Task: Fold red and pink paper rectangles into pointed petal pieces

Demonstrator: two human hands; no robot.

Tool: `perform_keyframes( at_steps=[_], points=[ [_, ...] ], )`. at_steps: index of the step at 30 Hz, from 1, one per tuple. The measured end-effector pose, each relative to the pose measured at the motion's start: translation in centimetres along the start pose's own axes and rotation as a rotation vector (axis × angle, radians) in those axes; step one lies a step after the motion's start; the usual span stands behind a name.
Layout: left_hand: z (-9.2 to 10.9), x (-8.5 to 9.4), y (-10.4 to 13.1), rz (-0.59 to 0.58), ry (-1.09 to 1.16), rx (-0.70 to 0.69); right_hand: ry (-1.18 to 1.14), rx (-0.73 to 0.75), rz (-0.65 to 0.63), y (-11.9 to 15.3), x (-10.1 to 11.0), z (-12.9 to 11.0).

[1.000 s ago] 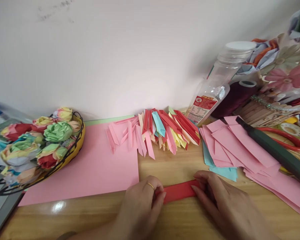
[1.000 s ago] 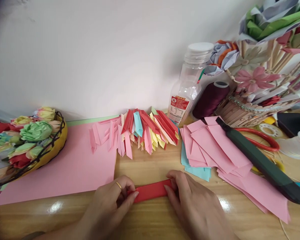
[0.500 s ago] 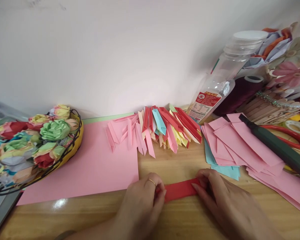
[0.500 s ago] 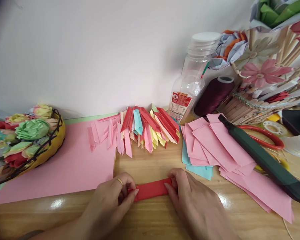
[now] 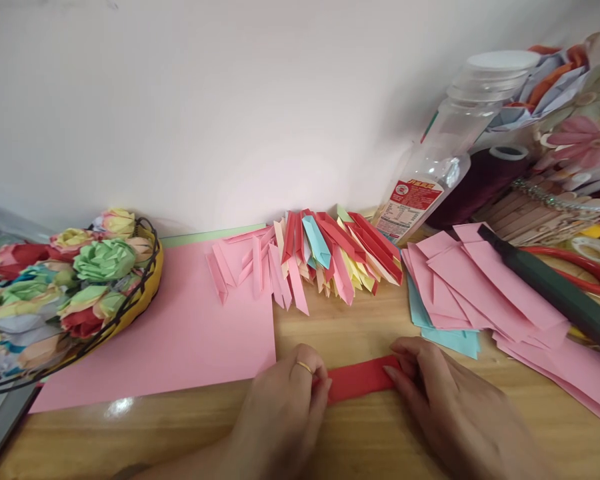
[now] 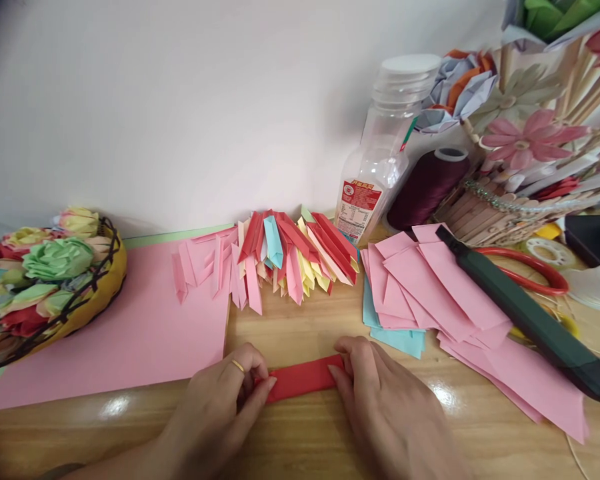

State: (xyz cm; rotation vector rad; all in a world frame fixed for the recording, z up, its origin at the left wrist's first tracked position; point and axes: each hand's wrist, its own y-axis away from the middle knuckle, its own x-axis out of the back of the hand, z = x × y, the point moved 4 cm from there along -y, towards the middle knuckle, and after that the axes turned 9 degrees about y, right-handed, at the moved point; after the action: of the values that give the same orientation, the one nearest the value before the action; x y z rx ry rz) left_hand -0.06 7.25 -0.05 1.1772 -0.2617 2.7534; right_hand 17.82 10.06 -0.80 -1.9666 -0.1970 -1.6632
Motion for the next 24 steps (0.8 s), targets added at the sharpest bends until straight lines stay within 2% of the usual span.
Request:
perform_keyframes(
  at_steps=[7,13,18,24],
  points=[
    [0.2,0.1,-0.1,-0.008,0.003,-0.025,-0.017,0.008,-0.078,0.2,-0.5,0.2],
    [0.2,0.1,-0.2,-0.006,-0.017,-0.034,-0.106,0.125,-0.177,0.2,-0.4,0.1],
    [0.3,0.0,-0.2,-0.023,-0.102,-0.064,-0.128,0.159,-0.132,-0.2,0.3,-0.1],
    [0.4,-0.4,0.2,-0.059,-0.264,-0.073,-0.038,0.235,-0.026,-0.3,0.8,-0.4]
  ],
)
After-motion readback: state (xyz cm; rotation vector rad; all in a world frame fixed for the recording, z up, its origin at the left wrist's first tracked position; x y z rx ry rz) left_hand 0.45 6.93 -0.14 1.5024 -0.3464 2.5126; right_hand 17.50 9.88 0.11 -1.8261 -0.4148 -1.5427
